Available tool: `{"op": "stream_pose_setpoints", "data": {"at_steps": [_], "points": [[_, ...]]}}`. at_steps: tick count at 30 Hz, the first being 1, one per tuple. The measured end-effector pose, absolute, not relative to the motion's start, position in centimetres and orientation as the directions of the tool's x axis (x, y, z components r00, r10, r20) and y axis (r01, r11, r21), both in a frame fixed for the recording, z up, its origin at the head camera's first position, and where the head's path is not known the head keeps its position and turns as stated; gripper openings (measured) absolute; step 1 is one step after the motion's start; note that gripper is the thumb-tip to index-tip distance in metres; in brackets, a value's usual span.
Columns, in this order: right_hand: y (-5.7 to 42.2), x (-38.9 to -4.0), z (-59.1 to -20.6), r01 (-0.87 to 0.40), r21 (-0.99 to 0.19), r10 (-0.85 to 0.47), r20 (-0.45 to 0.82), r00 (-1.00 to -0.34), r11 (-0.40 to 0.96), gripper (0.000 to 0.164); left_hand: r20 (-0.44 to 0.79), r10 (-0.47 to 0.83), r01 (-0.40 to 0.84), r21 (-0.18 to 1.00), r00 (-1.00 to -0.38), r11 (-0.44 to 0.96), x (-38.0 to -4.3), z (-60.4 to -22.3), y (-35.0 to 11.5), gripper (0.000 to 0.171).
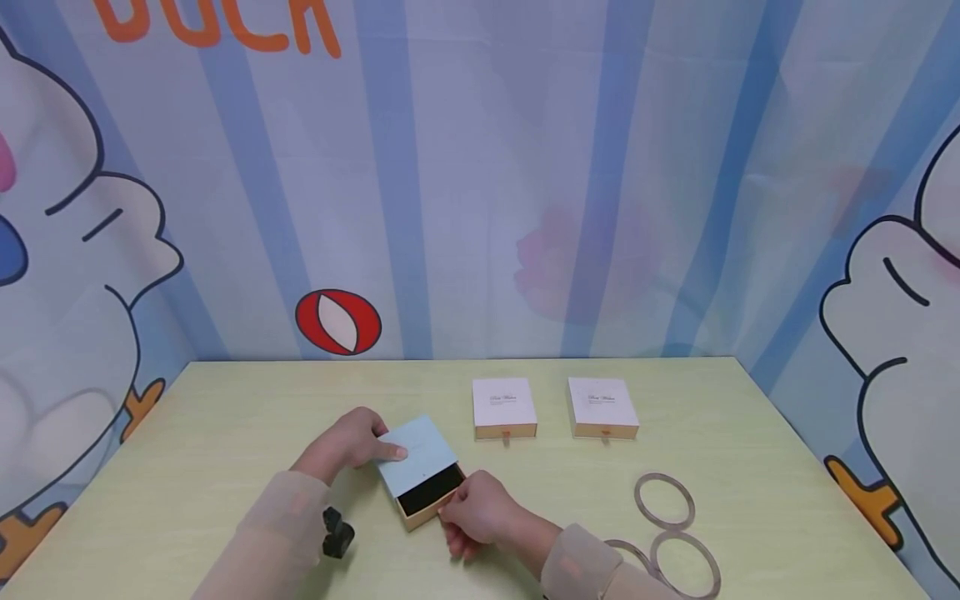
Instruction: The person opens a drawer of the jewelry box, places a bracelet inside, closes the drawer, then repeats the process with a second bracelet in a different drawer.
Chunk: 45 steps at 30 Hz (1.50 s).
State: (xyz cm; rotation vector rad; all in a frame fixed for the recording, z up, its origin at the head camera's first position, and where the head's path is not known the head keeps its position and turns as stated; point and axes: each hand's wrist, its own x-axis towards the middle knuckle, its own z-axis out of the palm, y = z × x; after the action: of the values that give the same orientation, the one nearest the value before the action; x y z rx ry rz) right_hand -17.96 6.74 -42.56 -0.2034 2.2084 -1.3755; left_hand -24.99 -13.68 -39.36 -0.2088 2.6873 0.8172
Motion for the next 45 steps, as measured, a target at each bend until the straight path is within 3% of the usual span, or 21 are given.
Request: {"op": "stream_pose_setpoints", "data": {"at_steps": [45], "points": [[7.43,-17.42,-42.62,0.147,-0.863,-0.394,-0.365,-0.844,0.484,0.026,-0.33,-0.03,-0.207,0.517,-0.943,0.83,-25.14,-39.58,-13.78,0.044]]}}
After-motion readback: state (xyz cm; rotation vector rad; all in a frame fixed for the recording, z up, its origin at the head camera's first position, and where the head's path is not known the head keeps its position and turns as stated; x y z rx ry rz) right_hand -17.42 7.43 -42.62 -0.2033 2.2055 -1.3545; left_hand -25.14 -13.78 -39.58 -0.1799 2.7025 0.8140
